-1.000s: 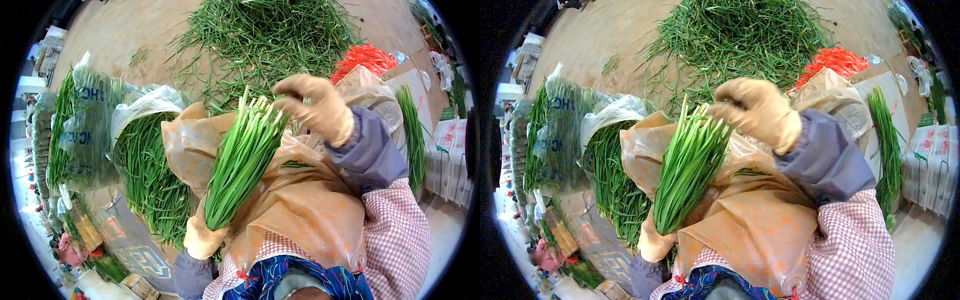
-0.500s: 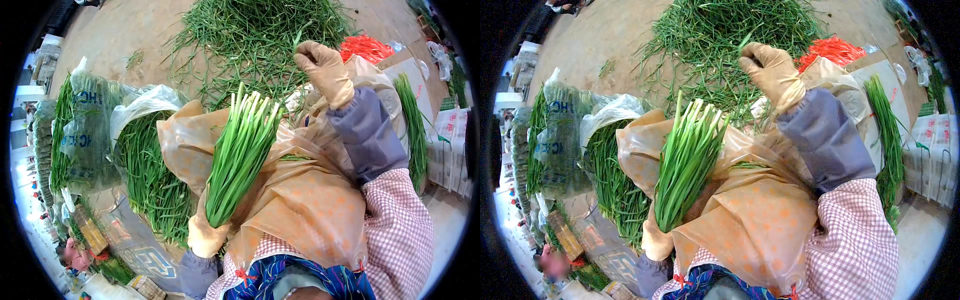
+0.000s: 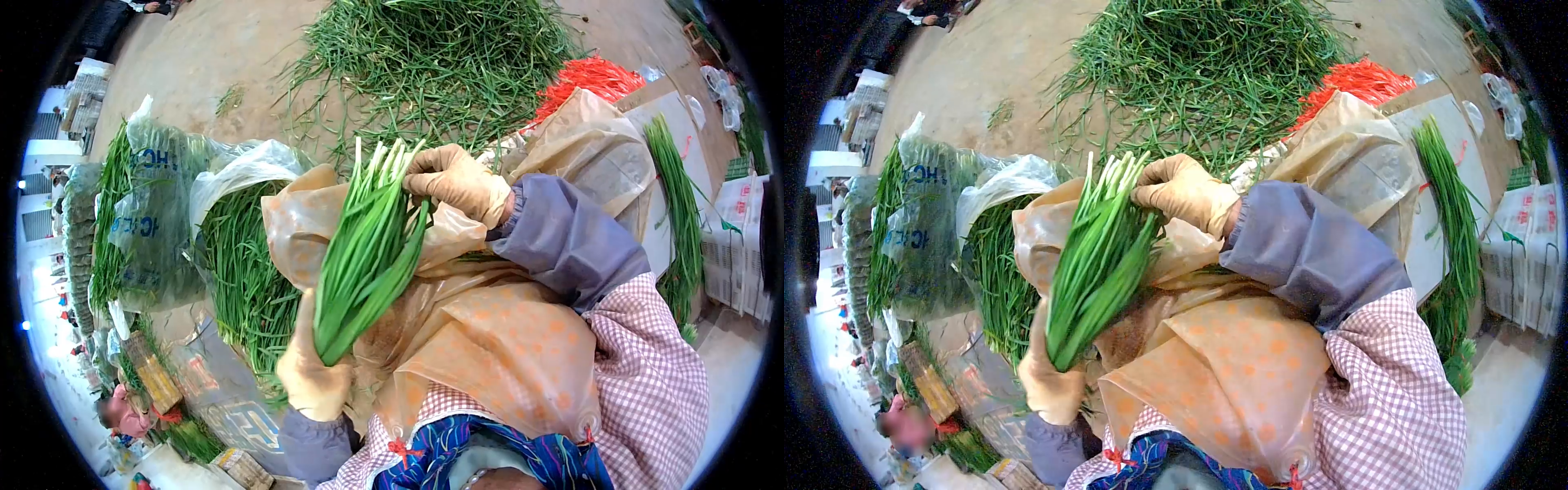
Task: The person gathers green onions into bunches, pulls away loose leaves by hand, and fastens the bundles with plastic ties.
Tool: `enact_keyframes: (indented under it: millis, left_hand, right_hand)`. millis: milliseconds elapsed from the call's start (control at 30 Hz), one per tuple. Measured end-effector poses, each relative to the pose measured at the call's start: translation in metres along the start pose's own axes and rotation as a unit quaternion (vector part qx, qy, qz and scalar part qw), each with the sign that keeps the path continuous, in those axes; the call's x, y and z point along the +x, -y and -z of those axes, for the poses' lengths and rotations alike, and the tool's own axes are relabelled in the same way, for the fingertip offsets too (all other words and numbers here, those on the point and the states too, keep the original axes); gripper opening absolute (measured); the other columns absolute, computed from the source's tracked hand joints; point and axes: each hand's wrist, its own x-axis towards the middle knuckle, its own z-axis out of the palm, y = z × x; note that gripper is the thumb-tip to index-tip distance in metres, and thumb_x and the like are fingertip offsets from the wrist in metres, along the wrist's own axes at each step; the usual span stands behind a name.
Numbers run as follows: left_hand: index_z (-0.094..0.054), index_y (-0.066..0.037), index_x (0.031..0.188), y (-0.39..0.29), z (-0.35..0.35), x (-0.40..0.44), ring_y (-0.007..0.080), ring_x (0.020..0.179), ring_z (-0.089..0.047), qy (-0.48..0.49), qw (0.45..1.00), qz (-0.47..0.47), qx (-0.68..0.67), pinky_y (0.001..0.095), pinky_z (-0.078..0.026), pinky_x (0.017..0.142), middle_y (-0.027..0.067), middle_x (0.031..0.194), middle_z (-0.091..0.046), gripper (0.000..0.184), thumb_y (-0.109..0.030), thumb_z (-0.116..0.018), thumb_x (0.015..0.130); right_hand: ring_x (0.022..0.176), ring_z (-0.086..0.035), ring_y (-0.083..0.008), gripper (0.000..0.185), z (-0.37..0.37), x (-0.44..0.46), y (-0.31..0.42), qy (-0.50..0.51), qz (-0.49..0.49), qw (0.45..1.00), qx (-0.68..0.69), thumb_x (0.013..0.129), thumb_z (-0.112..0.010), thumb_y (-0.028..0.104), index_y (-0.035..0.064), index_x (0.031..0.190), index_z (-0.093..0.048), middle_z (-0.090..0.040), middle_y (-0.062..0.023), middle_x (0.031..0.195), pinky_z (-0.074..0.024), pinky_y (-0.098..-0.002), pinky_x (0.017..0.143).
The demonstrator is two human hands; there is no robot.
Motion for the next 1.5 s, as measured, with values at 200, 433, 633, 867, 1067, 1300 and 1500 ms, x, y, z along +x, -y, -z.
enact_keyframes:
  millis: [200,433,633,867,1067,1300,1500]
  left_hand:
    - [-0.037,-0.017,0.148,0.003,0.021,0.016,0.0363,0.077,-0.066,0.011,0.964,-0.051,0.261,0.0421,-0.053,0.065,0.0157,0.095,-0.066,0.094,0.003,-0.072,0.062]
    - [-0.031,-0.015,0.151,0.034,-0.023,-0.008,0.0368,0.081,-0.067,-0.02,0.979,-0.026,0.201,0.041,-0.053,0.068,0.0159,0.1,-0.067,0.099,0.002,-0.072,0.062]
    - [-0.033,-0.014,0.15,0.035,-0.033,-0.019,0.0348,0.074,-0.064,-0.03,0.976,-0.032,0.213,0.0412,-0.05,0.063,0.014,0.089,-0.063,0.094,0.0,-0.074,0.067]
    - [-0.025,-0.012,0.153,0.027,-0.034,-0.013,0.0333,0.064,-0.055,-0.008,0.966,-0.069,0.248,0.0437,-0.044,0.056,0.0131,0.081,-0.054,0.103,0.004,-0.063,0.058]
    - [-0.024,-0.01,0.152,0.026,-0.032,-0.015,0.0327,0.066,-0.056,0.006,0.961,-0.078,0.264,0.0438,-0.046,0.057,0.0115,0.082,-0.054,0.105,0.003,-0.067,0.057]
    - [-0.019,-0.006,0.152,0.036,-0.024,-0.013,0.0356,0.076,-0.063,0.001,0.99,-0.088,0.11,0.0431,-0.05,0.065,0.0155,0.087,-0.063,0.102,-0.007,-0.076,0.067]
    - [-0.018,-0.013,0.154,0.041,-0.038,-0.023,0.0359,0.075,-0.062,0.006,0.99,-0.029,0.137,0.0419,-0.05,0.065,0.0143,0.088,-0.06,0.11,0.003,-0.072,0.059]
  right_hand:
    - [0.075,-0.063,-0.0113,0.02,-0.019,0.013,0.008,-0.03,0.07,0.997,0.024,0.081,-0.067,0.007,0.0027,0.1,-0.071,-0.072,-0.0061,0.083,-0.0515,-0.0285,0.072]
    - [0.078,-0.067,-0.0202,0.018,0.046,0.029,-0.028,-0.231,0.244,0.908,-0.251,0.083,-0.066,0.011,0.0054,0.101,-0.068,-0.069,-0.0123,0.085,-0.0527,-0.0314,0.075]
    - [0.099,-0.064,-0.0247,0.032,0.141,0.018,0.013,-0.416,0.213,0.804,-0.367,0.087,-0.067,0.019,0.004,0.115,-0.062,-0.066,-0.0152,0.109,-0.0503,-0.0355,0.088]
    - [0.136,-0.038,-0.032,0.083,0.008,-0.049,0.073,-0.031,0.344,0.677,-0.65,0.078,-0.06,0.068,0.0054,0.133,-0.054,-0.054,-0.0165,0.134,-0.0149,-0.0518,0.117]
    - [0.114,-0.055,-0.0334,0.052,-0.03,-0.019,0.035,0.149,0.339,0.713,-0.595,0.081,-0.067,0.048,0.0088,0.114,-0.063,-0.062,-0.0127,0.113,-0.0272,-0.0561,0.108]
    - [0.069,-0.062,-0.022,0.013,-0.037,-0.019,0.012,0.04,0.468,0.843,-0.262,0.093,-0.064,0.019,0.0057,0.094,-0.062,-0.062,-0.0081,0.077,-0.0493,-0.0283,0.063]
    - [0.053,-0.046,-0.0053,0.022,-0.016,-0.017,0.019,0.004,0.151,0.971,0.186,0.098,-0.059,0.026,0.0074,0.087,-0.06,-0.056,0.0022,0.067,-0.0374,-0.0205,0.046]
